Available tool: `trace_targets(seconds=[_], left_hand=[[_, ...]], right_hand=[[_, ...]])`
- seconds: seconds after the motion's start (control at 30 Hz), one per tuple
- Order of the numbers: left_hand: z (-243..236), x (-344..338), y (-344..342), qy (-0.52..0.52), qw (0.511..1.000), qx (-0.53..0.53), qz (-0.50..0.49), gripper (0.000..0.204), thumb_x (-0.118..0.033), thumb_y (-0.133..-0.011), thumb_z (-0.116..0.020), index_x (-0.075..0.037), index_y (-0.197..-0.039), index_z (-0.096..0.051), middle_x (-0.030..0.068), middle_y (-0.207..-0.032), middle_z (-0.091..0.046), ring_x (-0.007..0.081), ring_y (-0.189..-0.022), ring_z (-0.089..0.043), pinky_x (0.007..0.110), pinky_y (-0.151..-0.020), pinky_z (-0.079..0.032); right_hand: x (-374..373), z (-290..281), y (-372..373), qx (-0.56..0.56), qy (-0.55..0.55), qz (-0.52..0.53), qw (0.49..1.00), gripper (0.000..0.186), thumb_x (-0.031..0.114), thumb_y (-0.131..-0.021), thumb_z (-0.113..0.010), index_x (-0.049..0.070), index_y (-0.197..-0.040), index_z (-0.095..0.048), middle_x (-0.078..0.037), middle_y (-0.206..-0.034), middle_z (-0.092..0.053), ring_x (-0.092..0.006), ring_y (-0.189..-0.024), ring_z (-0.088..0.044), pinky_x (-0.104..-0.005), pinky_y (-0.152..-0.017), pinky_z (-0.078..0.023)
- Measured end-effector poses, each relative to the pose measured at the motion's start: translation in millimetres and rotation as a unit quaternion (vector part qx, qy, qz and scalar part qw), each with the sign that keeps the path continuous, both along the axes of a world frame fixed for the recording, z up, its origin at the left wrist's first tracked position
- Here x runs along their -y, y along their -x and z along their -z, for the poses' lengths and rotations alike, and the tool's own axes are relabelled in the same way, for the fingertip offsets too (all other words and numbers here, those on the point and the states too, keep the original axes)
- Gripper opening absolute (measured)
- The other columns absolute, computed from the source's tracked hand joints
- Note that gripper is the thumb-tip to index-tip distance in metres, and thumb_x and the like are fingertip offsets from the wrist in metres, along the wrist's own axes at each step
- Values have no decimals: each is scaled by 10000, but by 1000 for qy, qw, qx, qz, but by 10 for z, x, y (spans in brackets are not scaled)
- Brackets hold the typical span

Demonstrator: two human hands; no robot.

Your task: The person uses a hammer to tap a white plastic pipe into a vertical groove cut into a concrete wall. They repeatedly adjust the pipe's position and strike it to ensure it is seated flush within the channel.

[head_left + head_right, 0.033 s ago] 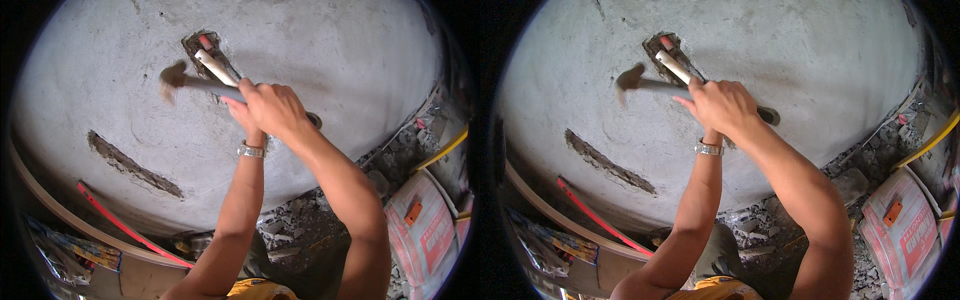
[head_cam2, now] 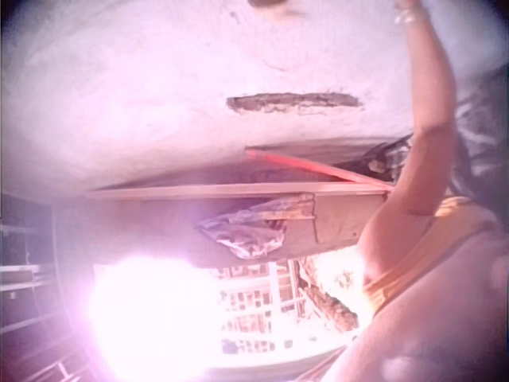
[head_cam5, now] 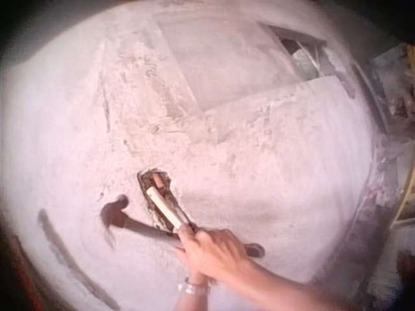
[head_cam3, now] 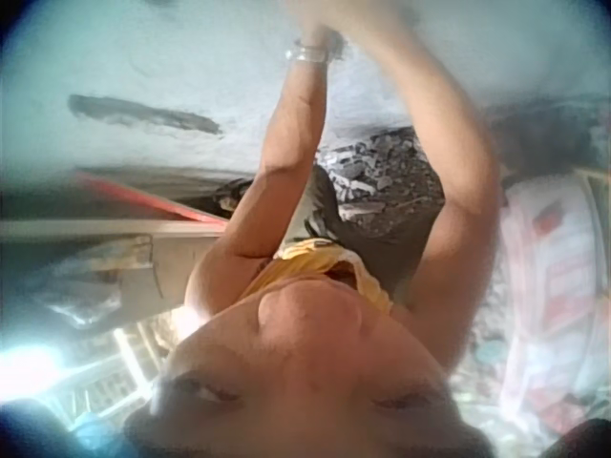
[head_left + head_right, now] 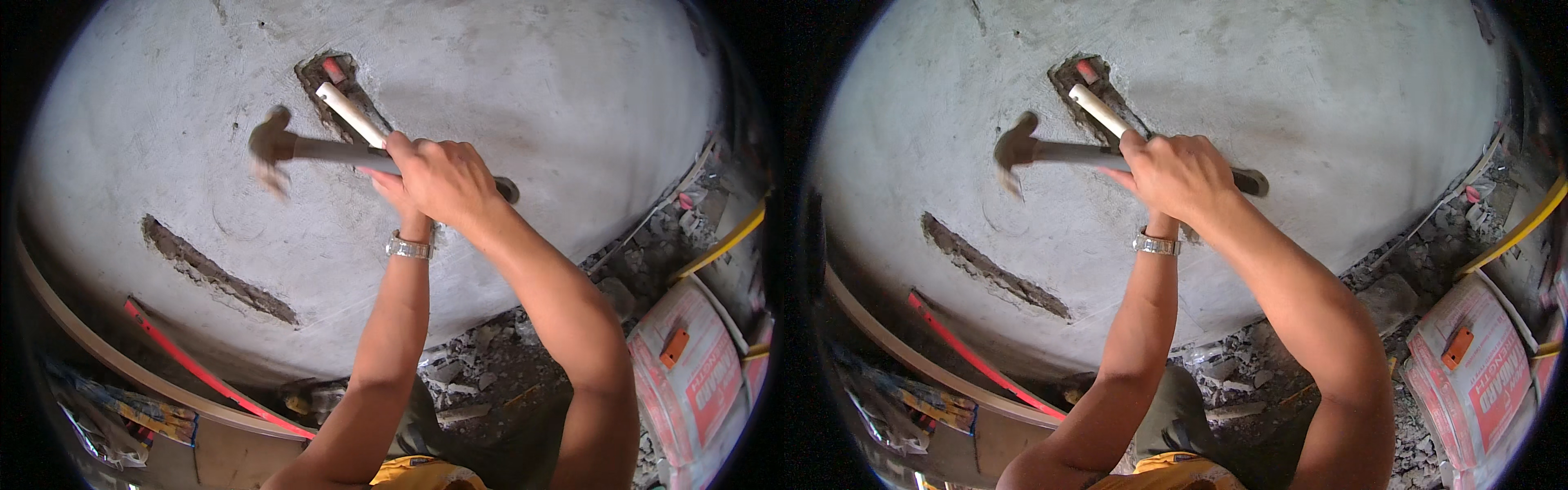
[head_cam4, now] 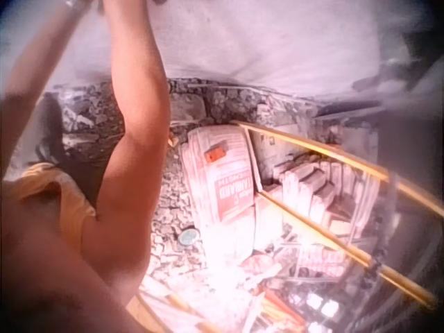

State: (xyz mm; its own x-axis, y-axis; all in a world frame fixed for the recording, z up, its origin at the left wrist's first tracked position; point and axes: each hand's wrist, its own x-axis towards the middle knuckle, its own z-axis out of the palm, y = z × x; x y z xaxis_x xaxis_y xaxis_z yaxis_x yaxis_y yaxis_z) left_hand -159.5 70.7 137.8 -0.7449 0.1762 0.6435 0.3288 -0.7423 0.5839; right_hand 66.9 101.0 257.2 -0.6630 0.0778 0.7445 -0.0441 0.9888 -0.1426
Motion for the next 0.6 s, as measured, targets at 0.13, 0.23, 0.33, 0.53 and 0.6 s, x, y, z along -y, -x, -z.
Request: trace_targets(seconds=[0.13,0.23,0.33,0.53,0.6], left_hand=[[-305,-378,-820,171,924,-118,-322,439,-393,-1029,-599,46,-1026,-592,240,-927,-660,404,-842,-637,495,-754,-486],[-408,-209,-709,256,904,-84,-332,393,-335,-998,-648,53,-1033,-598,248,-930,-670,427,-855,-647,494,-759,-496],[-432,-199,-855,230,893,-114,-369,336,-276,-997,-640,56,-1012,-587,255,-906,-662,454,-839,-640,500,-743,-491],[-463,-98,-869,299,840,-160,-423,274,-219,-1031,-588,52,-998,-562,273,-879,-640,469,-828,-623,511,-740,-483],[-431,56,-1077,355,821,-177,-411,277,-231,-1080,-518,43,-1071,-556,203,-815,-637,367,-753,-649,451,-677,-512]], right_hand=[[-416,21,78,27,68,105,992,586,521,-1035,-549,-46,-1122,-667,-154,-676,-715,-280,-612,-741,-422,-556,-613],[-222,-19,-40,2,55,52,997,579,537,-1034,-539,-26,-1063,-669,-162,-680,-710,-297,-619,-742,-428,-560,-608],[-314,8,-9,-27,81,59,995,568,544,-1013,-582,-17,-974,-669,-206,-665,-695,-375,-662,-741,-482,-593,-588],[-185,508,-320,-37,302,34,952,540,499,-1022,-598,-33,-948,-655,-234,-683,-677,-404,-647,-711,-480,-586,-536],[-115,935,-514,-52,396,33,916,511,482,-1028,-591,-16,-935,-650,-236,-712,-687,-420,-672,-710,-486,-600,-536]])
